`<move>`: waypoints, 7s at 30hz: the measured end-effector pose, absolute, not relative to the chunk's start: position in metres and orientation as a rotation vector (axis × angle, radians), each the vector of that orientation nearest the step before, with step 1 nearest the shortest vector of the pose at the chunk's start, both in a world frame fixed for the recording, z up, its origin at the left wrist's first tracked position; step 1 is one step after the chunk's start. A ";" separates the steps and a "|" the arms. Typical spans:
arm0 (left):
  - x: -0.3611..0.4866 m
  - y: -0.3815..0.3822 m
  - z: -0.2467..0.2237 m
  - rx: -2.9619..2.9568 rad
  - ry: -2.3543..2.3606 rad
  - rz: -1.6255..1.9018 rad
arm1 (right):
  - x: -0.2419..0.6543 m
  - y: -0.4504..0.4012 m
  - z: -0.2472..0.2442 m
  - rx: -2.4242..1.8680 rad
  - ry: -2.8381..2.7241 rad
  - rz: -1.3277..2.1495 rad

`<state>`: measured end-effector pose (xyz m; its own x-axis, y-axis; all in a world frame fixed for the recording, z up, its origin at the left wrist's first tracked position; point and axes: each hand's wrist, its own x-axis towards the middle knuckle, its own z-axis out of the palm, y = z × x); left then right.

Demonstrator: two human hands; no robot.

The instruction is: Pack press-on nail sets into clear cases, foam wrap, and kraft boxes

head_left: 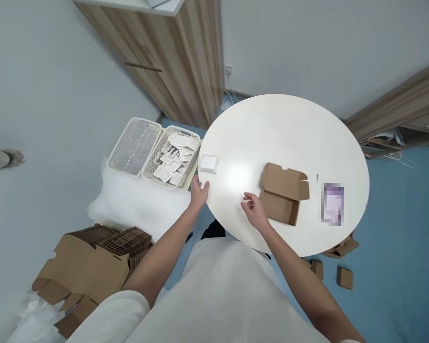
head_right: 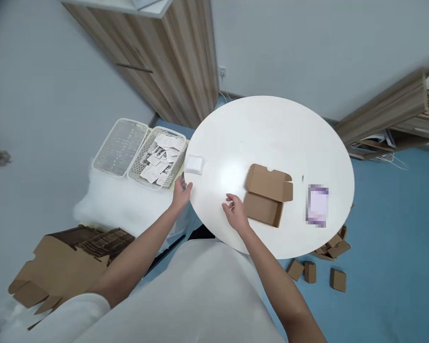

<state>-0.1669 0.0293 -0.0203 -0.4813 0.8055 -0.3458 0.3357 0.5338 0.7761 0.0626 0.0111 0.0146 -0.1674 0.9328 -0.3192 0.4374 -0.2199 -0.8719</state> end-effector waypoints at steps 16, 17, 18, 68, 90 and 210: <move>-0.206 0.105 -0.041 1.096 1.865 0.809 | -0.082 0.120 -0.035 -1.759 -1.187 1.414; -0.206 0.104 -0.043 1.085 1.848 0.802 | -0.082 0.120 -0.037 -1.765 -1.181 1.404; -0.206 0.103 -0.044 1.065 1.829 0.804 | -0.082 0.120 -0.038 -1.772 -1.171 1.400; 0.043 0.008 -0.001 1.661 1.451 0.034 | 0.182 -0.016 -0.009 -2.077 -1.895 1.082; 0.002 0.067 0.024 1.205 1.565 0.294 | 0.253 0.009 0.000 -2.197 -1.529 1.233; -0.017 -0.046 -0.005 1.588 1.402 0.448 | 0.234 -0.072 -0.022 -1.646 -1.606 1.345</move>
